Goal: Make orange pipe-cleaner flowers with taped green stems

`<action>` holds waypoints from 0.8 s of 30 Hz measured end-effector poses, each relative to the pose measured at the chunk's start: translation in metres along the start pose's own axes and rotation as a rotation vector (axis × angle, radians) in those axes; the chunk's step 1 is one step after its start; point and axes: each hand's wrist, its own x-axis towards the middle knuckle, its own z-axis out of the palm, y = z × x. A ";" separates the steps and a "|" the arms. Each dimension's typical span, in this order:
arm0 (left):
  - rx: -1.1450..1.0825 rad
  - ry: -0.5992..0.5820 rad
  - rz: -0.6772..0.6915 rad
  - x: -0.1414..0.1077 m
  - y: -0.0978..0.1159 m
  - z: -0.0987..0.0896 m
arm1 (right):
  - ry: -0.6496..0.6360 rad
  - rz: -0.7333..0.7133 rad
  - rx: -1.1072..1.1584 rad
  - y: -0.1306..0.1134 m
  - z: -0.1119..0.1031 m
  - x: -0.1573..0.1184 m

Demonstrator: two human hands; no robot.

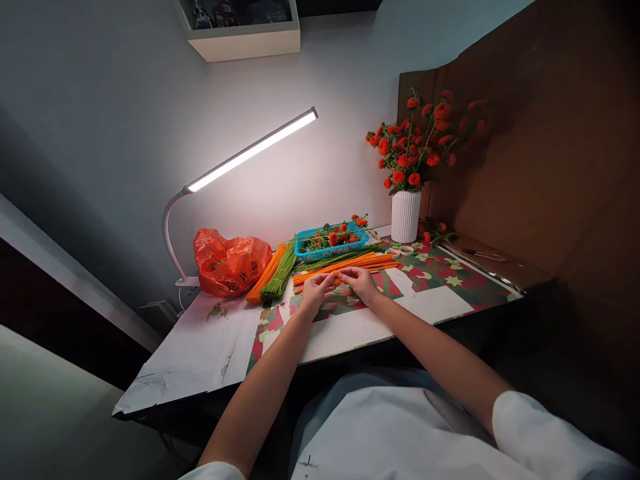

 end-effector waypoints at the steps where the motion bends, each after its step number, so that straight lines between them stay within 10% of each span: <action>1: -0.020 0.000 -0.026 0.000 0.000 0.000 | -0.008 0.010 0.013 -0.001 -0.001 0.000; 9: -0.280 0.159 -0.242 0.006 0.004 -0.004 | 0.080 -0.052 -0.073 -0.005 -0.005 -0.001; 14: -0.331 0.182 -0.296 0.006 0.008 -0.004 | 0.083 -0.435 -0.455 -0.013 -0.005 -0.009; 24: -0.127 0.051 -0.112 -0.004 0.003 0.003 | 0.008 -0.661 -0.791 -0.005 -0.004 -0.012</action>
